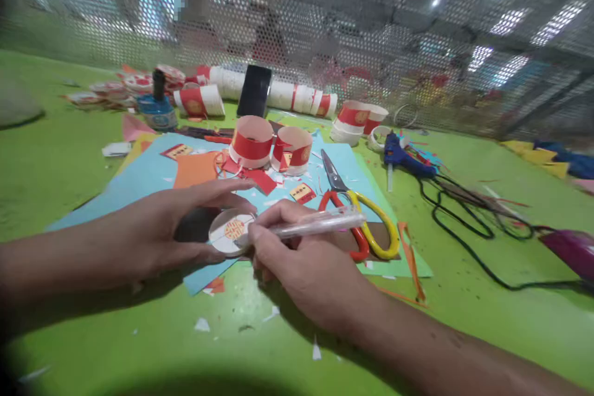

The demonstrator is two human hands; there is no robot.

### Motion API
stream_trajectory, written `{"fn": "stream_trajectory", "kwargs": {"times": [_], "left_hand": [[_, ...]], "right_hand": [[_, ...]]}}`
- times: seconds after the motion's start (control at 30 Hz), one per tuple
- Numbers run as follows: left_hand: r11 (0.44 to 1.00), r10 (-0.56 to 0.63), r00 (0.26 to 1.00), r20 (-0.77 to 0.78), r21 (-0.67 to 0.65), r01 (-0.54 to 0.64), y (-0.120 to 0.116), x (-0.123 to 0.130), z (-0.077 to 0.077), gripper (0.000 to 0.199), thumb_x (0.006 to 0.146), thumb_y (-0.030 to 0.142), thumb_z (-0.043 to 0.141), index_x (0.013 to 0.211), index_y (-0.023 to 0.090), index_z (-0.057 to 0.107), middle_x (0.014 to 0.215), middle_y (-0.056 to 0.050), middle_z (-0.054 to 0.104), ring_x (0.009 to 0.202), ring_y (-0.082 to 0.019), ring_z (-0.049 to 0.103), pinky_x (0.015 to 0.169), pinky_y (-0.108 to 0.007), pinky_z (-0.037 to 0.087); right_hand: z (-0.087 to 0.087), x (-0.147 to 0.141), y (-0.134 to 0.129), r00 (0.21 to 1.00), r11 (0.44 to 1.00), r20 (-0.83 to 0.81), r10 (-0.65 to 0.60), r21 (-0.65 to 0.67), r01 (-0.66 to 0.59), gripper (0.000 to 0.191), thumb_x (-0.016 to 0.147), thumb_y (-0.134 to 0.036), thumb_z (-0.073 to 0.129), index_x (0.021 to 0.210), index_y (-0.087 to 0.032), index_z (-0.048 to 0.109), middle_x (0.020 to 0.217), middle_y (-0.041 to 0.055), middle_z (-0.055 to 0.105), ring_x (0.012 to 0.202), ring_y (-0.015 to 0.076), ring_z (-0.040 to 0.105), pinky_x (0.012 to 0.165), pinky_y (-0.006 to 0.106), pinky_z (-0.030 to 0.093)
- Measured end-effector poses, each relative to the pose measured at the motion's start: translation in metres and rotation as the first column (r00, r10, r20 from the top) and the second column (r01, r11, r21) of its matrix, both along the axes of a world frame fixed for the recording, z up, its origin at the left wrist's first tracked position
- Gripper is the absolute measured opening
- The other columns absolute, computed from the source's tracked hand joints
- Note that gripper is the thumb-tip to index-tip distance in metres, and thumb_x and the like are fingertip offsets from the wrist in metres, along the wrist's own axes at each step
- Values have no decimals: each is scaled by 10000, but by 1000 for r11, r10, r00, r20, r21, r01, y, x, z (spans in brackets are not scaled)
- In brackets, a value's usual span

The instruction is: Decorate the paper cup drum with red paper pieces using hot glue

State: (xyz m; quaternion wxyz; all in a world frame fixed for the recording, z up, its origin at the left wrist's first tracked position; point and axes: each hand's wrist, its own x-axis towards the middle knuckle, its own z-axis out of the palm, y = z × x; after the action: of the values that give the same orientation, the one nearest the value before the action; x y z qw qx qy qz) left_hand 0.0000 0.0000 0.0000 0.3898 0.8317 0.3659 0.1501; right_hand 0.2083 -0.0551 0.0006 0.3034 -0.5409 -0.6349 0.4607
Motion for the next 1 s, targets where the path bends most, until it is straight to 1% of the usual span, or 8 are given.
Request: {"fn": "stream_trajectory", "kwargs": {"times": [0.07, 0.13, 0.27, 0.43, 0.57, 0.7, 0.87, 1.0], "left_hand": [[999, -19, 1000, -1, 29, 19, 0, -1, -2, 465, 838, 453, 638, 1243, 283, 485, 1141, -6, 665, 1001, -233, 623, 796, -329, 489], [998, -30, 1000, 0, 48, 30, 0, -1, -3, 448, 843, 460, 629, 1231, 279, 498, 1159, -14, 661, 1014, -240, 621, 799, -330, 490], [998, -31, 1000, 6, 63, 30, 1, -1, -6, 500, 828, 462, 644, 1267, 286, 485, 1196, -25, 654, 1046, -255, 617, 805, -335, 498], [998, -32, 999, 26, 60, 31, 2, -1, -6, 529, 815, 419, 659, 1288, 268, 476, 1159, -38, 671, 1013, -251, 636, 794, -329, 508], [993, -31, 999, 12, 112, 30, 1, -3, -7, 518, 828, 429, 638, 1294, 273, 476, 1181, -48, 659, 1024, -258, 631, 767, -324, 513], [987, -50, 999, 15, 151, 47, 0, -3, -7, 528, 844, 425, 629, 1322, 300, 441, 1130, -21, 668, 973, -228, 638, 767, -309, 511], [975, -85, 995, 44, 210, 73, -4, -3, -3, 603, 873, 404, 605, 1414, 330, 349, 1216, -13, 637, 1030, -213, 616, 861, -322, 493], [981, -94, 995, 41, 176, 86, -5, -5, -1, 558, 864, 405, 610, 1378, 322, 407, 1192, -17, 653, 1007, -228, 625, 833, -329, 501]], "right_hand": [[-1, -1, 1, 1000, 1000, 5, -1, 1, 1, 203, 945, -348, 541, 804, -205, 571, 613, -62, 638, 540, 50, 585, 542, 156, 468], [-1, -1, 2, 1000, 1000, 11, -2, 1, 2, 193, 942, -335, 541, 803, -205, 571, 611, -59, 637, 539, 55, 583, 542, 164, 468], [0, -2, 2, 1000, 1000, 19, 0, -4, 0, 180, 938, -310, 536, 795, -205, 566, 604, -54, 633, 533, 65, 578, 532, 178, 461], [3, -3, 4, 998, 1000, 55, -10, -23, 11, 170, 922, -271, 534, 769, -205, 564, 596, -49, 638, 528, 72, 583, 530, 187, 462], [5, -3, 4, 997, 999, 74, -23, -34, 25, 175, 902, -252, 549, 734, -205, 568, 589, -45, 643, 533, 77, 592, 543, 195, 470], [5, -3, 3, 999, 998, 42, -29, -51, 31, 168, 892, -248, 559, 730, -206, 567, 586, -43, 645, 530, 79, 595, 538, 195, 472], [4, -2, 3, 998, 998, -23, -51, -40, 50, 180, 899, -268, 565, 731, -205, 572, 567, -48, 631, 506, 76, 581, 496, 186, 450], [3, -2, 3, 996, 997, -60, -72, -21, 71, 180, 906, -280, 568, 743, -204, 580, 576, -47, 629, 506, 75, 574, 486, 185, 444]]}}
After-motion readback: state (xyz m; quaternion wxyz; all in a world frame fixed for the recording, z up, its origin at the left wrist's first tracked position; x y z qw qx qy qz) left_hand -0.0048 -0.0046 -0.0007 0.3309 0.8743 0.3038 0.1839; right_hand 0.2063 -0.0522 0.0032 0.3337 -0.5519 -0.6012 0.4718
